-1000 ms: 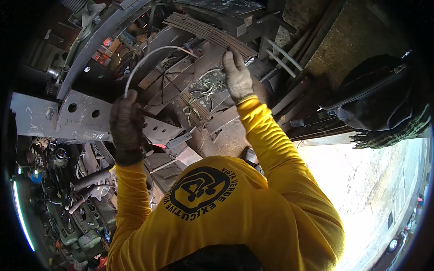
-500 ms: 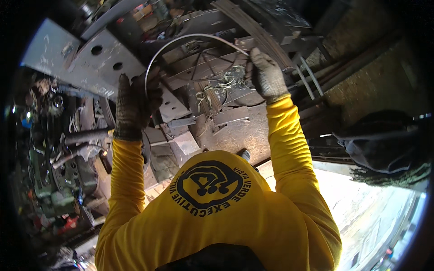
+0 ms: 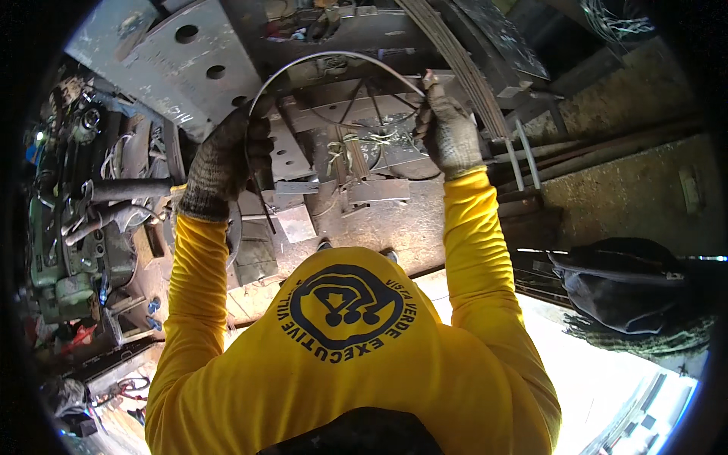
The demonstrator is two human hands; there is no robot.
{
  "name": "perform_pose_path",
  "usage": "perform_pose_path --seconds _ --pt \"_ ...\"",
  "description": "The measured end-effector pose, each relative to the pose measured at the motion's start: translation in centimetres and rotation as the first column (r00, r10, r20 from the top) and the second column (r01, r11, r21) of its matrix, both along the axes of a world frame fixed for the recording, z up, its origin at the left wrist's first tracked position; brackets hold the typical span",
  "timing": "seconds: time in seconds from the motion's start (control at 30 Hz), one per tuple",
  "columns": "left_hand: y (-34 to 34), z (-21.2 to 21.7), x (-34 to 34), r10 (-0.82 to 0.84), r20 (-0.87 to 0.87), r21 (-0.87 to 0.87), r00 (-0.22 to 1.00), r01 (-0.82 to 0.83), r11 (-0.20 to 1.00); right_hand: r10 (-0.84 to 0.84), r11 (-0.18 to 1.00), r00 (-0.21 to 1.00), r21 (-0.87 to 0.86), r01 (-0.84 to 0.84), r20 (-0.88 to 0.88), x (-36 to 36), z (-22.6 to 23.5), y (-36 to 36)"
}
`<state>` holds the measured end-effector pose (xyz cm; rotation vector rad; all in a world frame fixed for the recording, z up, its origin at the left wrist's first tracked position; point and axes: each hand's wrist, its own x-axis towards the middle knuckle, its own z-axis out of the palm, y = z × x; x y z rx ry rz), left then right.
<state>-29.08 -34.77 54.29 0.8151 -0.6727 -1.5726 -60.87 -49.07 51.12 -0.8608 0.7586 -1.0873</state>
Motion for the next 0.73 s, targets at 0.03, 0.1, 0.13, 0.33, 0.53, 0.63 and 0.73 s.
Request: perform_pose_path --seconds 0.03,0.1,0.13,0.33,0.53,0.63,0.73 --pt "-0.2 -0.2 -0.3 0.031 0.006 -0.001 0.999 -0.031 1.0 -0.02 1.0 0.998 -0.025 0.019 -0.064 -0.4 -0.4 -0.2" --pt "-0.5 -0.5 -1.3 0.086 0.018 -0.002 0.996 -0.086 0.996 -0.067 0.996 0.978 -0.075 0.053 -0.196 -1.3 -1.2 -0.7" --pt "-0.5 0.0 -2.3 0.16 0.095 -0.042 0.982 -0.157 0.987 -0.127 0.986 0.978 -0.128 0.106 -0.168 -1.1 -0.9 -0.4" --pt "-1.1 0.0 -6.5 0.605 0.779 -0.611 0.166 0.418 0.672 -0.091 0.991 0.942 0.066 0.118 -0.324 -3.7 -0.6 0.1" --pt "-1.0 -1.2 -10.6 0.725 0.612 -0.305 -0.317 0.751 0.586 -0.127 0.991 0.986 0.02 0.13 -0.104 -4.0 -2.1 1.4" --pt "-1.7 -2.1 -11.3 0.649 0.678 -0.23 -0.345 0.739 0.634 -0.06 0.998 0.994 0.009 0.061 -0.092 -4.1 -2.9 1.0" --pt "-2.7 -3.2 -11.9 0.609 0.691 -0.159 -0.39 0.74 0.654 -0.012 0.996 0.988 0.085 0.025 -0.153 -4.3 -4.1 -0.6"
